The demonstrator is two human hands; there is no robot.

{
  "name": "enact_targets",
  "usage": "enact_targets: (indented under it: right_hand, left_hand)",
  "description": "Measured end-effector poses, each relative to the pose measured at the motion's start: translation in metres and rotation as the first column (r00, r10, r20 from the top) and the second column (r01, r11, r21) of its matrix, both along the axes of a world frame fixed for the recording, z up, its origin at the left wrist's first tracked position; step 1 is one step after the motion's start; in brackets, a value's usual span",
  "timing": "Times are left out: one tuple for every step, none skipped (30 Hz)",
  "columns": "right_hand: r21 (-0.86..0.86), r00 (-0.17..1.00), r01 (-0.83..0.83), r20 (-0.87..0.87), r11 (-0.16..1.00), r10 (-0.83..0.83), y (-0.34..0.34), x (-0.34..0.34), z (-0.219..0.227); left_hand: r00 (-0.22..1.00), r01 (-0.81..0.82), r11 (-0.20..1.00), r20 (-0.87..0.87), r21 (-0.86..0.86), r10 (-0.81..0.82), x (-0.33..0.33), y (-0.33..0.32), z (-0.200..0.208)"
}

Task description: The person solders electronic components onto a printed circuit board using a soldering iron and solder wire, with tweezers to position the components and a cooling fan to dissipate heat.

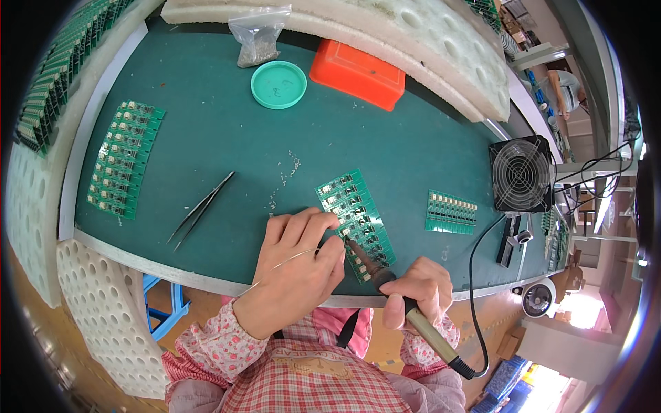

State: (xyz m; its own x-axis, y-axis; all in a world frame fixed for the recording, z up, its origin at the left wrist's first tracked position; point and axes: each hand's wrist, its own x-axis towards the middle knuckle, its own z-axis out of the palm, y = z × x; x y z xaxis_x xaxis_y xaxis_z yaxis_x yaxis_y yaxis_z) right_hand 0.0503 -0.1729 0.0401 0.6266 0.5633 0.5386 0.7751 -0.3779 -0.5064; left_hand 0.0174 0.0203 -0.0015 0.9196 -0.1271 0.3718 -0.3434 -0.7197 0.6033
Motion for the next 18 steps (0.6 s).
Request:
enact_targets:
  right_hand:
    - [0.009,0.999,-0.016,0.030,1.000,0.016,0.002,0.001,0.000]
    - [0.017,0.998,-0.033,0.060,0.999,0.032,0.003,0.001,0.000]
    - [0.020,0.998,-0.035,0.057,0.999,0.034,0.004,0.002,0.000]
    - [-0.025,0.993,-0.060,0.102,0.998,0.062,0.006,0.002,0.001]
    - [-0.070,0.985,-0.082,0.146,0.994,0.091,0.007,0.002,0.001]
    - [-0.072,0.985,-0.080,0.147,0.994,0.090,0.008,0.001,0.001]
    - [-0.105,0.973,-0.089,0.203,0.991,0.109,0.009,0.000,0.001]
    - [-0.137,0.957,-0.096,0.259,0.986,0.129,0.012,-0.001,0.001]
    - [-0.134,0.948,-0.095,0.289,0.986,0.131,0.013,-0.002,-0.002]
    - [-0.134,0.948,-0.095,0.290,0.986,0.131,0.013,-0.003,-0.002]
    - [-0.142,0.948,-0.091,0.289,0.986,0.129,0.014,-0.005,-0.002]
    - [-0.152,0.949,-0.086,0.290,0.985,0.128,0.014,-0.006,-0.002]
    - [-0.152,0.948,-0.086,0.290,0.985,0.128,0.014,-0.006,-0.001]
    - [-0.160,0.952,-0.084,0.280,0.984,0.127,0.014,-0.006,0.000]
    - [-0.168,0.955,-0.082,0.270,0.982,0.126,0.014,-0.006,0.001]
    - [-0.167,0.954,-0.085,0.270,0.982,0.128,0.014,-0.006,0.001]
    - [-0.120,0.970,-0.092,0.216,0.989,0.116,0.012,-0.005,0.001]
    - [-0.077,0.981,-0.091,0.164,0.993,0.103,0.010,-0.005,0.003]
  left_hand:
    - [1.000,0.001,1.000,-0.001,-0.001,-0.001,0.000,0.000,0.000]
    - [1.000,0.003,1.000,0.000,-0.001,-0.003,0.001,0.000,0.000]
    - [1.000,0.000,1.000,-0.002,0.003,0.000,0.000,0.000,-0.001]
    - [1.000,-0.002,1.000,-0.005,0.005,0.002,0.000,0.001,-0.002]
    - [1.000,-0.001,1.000,0.000,0.025,0.001,0.000,0.002,-0.003]
    - [1.000,0.004,0.999,0.009,0.041,-0.005,0.000,0.002,-0.003]
    - [1.000,0.006,0.999,0.009,0.039,-0.006,0.000,0.002,-0.002]
    - [1.000,0.008,0.999,0.006,0.034,-0.009,0.000,0.003,-0.001]
    - [1.000,0.010,0.999,0.002,0.031,-0.010,0.000,0.003,0.000]
    - [1.000,0.010,0.999,0.002,0.031,-0.010,0.000,0.003,0.000]
    - [1.000,0.008,1.000,0.002,0.027,-0.008,0.000,0.002,0.000]
    - [1.000,0.006,1.000,0.003,0.022,-0.006,0.001,0.002,0.001]
    - [1.000,0.006,1.000,0.004,0.022,-0.006,0.001,0.003,0.001]
    - [1.000,0.005,1.000,0.004,0.022,-0.005,0.001,0.003,0.001]
    - [1.000,0.003,1.000,0.003,0.022,-0.003,0.000,0.003,0.001]
    - [1.000,0.001,1.000,0.003,0.024,-0.001,0.000,0.004,0.000]
    - [1.000,-0.001,1.000,0.005,0.016,0.001,0.000,0.005,-0.001]
    - [1.000,0.002,1.000,0.011,0.004,-0.002,0.000,0.005,0.000]
